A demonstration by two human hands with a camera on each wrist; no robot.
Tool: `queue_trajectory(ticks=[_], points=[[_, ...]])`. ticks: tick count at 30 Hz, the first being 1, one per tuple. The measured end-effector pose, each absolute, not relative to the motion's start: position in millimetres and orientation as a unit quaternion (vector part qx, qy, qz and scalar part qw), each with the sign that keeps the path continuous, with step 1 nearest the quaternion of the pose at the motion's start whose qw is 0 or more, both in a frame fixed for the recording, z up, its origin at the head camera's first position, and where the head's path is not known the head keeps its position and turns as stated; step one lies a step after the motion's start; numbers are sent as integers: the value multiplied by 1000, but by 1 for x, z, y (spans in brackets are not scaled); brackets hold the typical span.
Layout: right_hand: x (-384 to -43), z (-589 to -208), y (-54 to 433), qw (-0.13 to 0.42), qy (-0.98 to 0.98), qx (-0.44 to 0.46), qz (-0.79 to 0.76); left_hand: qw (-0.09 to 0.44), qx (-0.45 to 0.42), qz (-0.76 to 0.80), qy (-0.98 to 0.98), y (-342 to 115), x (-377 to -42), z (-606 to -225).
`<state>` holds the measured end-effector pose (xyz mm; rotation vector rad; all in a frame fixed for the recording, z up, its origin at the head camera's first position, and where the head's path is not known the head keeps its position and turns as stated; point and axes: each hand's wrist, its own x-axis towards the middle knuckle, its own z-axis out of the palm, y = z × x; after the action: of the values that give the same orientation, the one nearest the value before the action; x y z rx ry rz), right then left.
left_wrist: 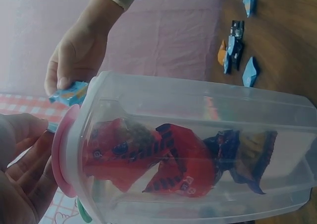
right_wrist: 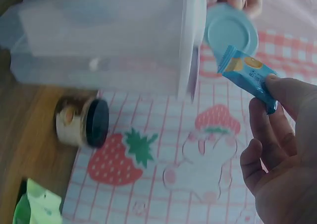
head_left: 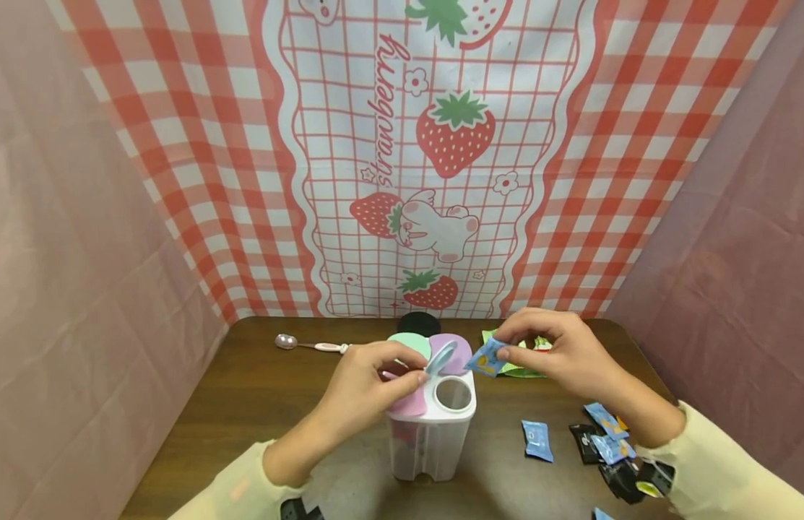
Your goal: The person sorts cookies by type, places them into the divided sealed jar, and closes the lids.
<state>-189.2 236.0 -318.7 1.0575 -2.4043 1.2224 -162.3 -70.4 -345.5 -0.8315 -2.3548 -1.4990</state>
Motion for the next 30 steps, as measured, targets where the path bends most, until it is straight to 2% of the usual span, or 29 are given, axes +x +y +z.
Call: queue_trajectory(ticks=[5,12,24,30], points=[[-190,-322,219,109,-797,404,435,112,-287,-511,-802,-71,-162,-345],[-190,-330,203,84,-794,415,436,111,-292,-503,-806,-70,-163,-342],[-192,-341,197,75,-791,450,408,115,-292,-494,-811,-71,-164,-342],[-188,-348,191,89,-793,457,393,115,-296,-496,-808,-72,-164,-343]])
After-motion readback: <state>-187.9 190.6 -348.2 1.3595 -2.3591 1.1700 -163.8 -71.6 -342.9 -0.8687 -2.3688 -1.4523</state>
